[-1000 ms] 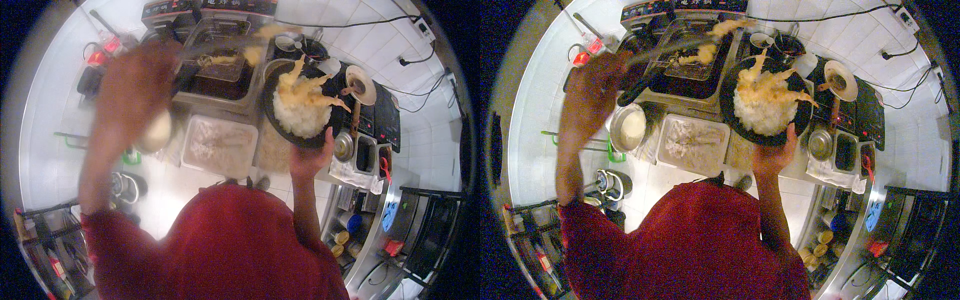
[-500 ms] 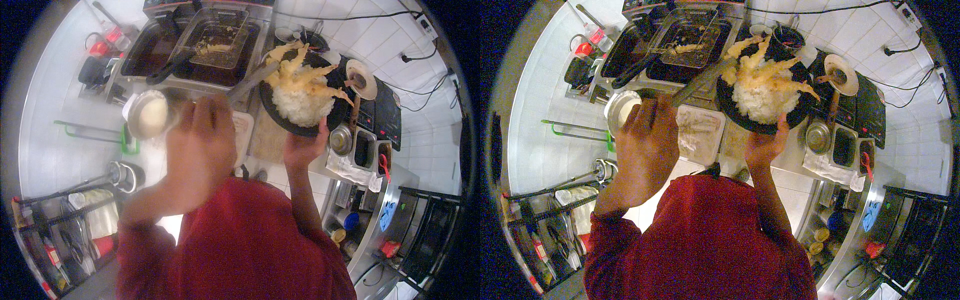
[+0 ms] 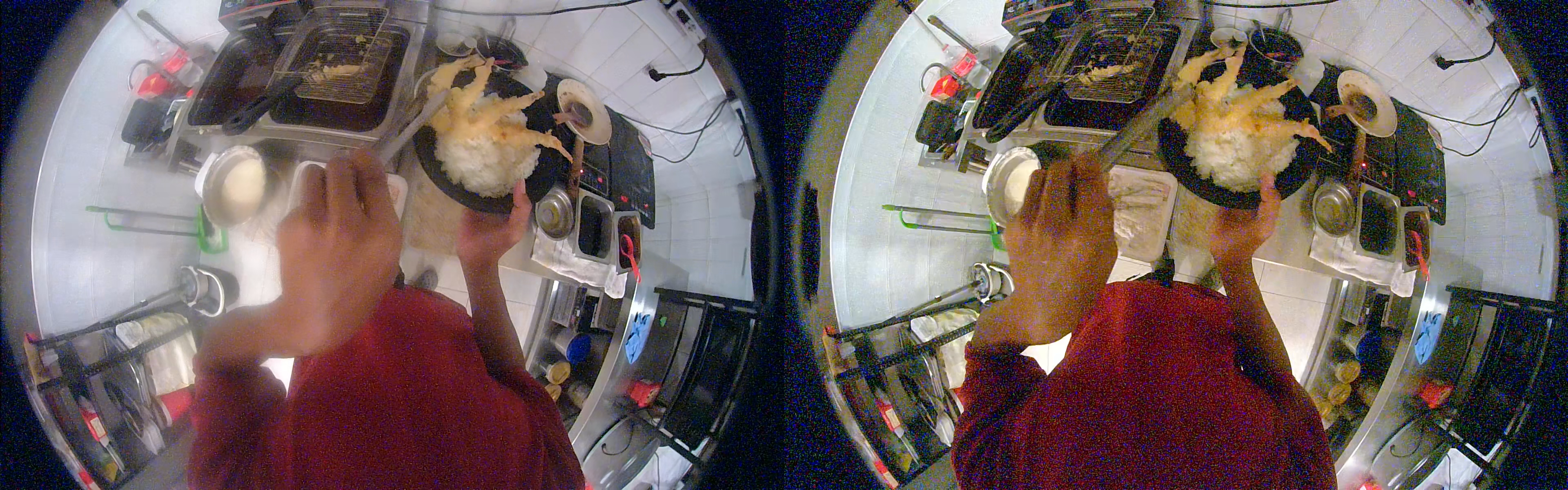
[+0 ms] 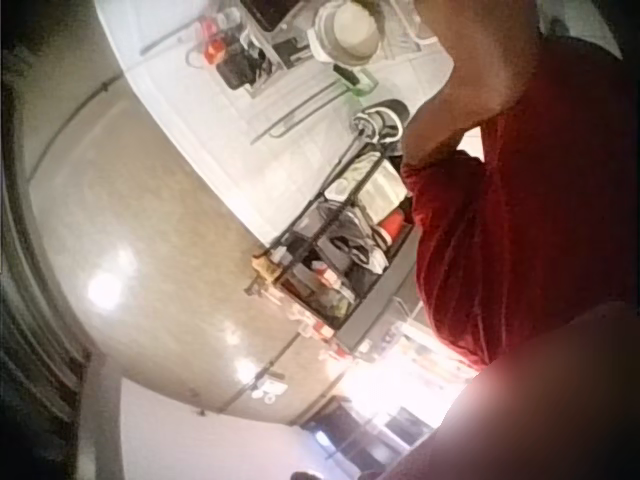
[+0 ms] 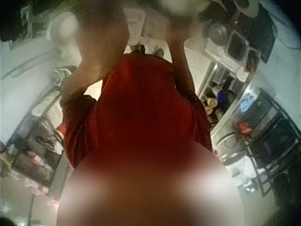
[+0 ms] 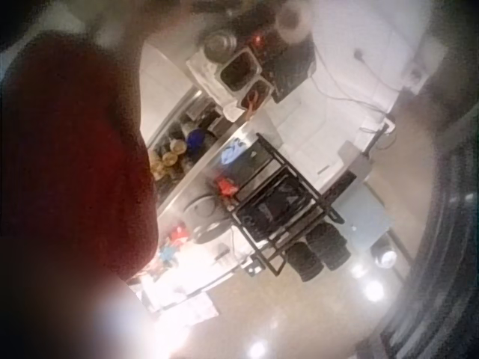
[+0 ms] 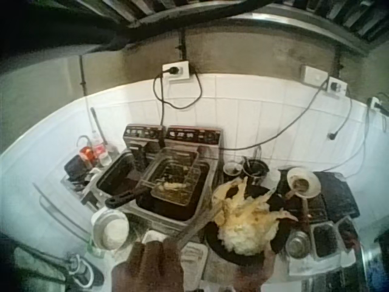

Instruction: The person scoops rice into a bowl, then uses tongs to place fried tempura pieces on top. They add shredded lettuce and sprinkle seasoning from a shaker. Finally, they place the bowl on a tray with a napkin and chopsticks.

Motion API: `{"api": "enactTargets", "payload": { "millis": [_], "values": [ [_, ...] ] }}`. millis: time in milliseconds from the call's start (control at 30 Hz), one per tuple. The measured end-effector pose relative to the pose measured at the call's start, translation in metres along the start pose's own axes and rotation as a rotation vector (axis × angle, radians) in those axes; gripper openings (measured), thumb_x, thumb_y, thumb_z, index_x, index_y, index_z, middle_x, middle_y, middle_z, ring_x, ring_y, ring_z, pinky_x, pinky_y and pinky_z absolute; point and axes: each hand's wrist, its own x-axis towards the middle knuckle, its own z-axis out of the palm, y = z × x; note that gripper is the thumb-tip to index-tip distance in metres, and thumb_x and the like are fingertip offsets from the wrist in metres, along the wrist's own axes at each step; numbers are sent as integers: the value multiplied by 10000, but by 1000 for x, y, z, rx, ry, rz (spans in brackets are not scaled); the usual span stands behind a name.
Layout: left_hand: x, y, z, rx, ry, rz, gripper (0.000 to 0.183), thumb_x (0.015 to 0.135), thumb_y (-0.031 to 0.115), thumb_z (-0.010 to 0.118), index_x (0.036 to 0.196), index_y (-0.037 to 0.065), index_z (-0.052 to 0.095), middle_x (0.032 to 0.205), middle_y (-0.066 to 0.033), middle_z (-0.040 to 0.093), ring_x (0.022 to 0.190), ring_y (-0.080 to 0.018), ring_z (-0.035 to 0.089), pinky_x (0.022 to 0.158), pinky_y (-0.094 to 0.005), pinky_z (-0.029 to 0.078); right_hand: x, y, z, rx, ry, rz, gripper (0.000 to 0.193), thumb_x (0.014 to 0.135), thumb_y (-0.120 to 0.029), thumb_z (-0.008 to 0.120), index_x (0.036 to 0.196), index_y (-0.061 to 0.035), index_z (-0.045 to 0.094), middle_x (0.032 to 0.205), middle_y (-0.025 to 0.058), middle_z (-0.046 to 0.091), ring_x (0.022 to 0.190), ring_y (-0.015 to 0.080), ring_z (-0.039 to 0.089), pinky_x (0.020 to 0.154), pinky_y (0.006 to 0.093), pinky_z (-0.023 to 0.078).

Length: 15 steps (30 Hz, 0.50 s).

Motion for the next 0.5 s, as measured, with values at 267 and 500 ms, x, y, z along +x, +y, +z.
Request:
{"api": "enactTargets", "payload": {
  "millis": [267,500],
  "values": [
    [3,8,4,-92,2,79,381,734,85,592,1058,-115,578,864,-143,547,805,-251,589,461,-296,530,3,-5,-7,25,-1,14,521,896,-313,565,1339,-53,478,1302,93,566,1205,261,547,1035,415,430],
    [2,-2,-10,-105,-120,66,368,733,82,586,1046,-113,593,863,-142,556,798,-259,599,452,-299,523,2,-6,-10,4,-9,-27,544,886,-309,572,1360,-68,454,1307,90,563,1214,270,542,1041,425,427]
  ]
}}
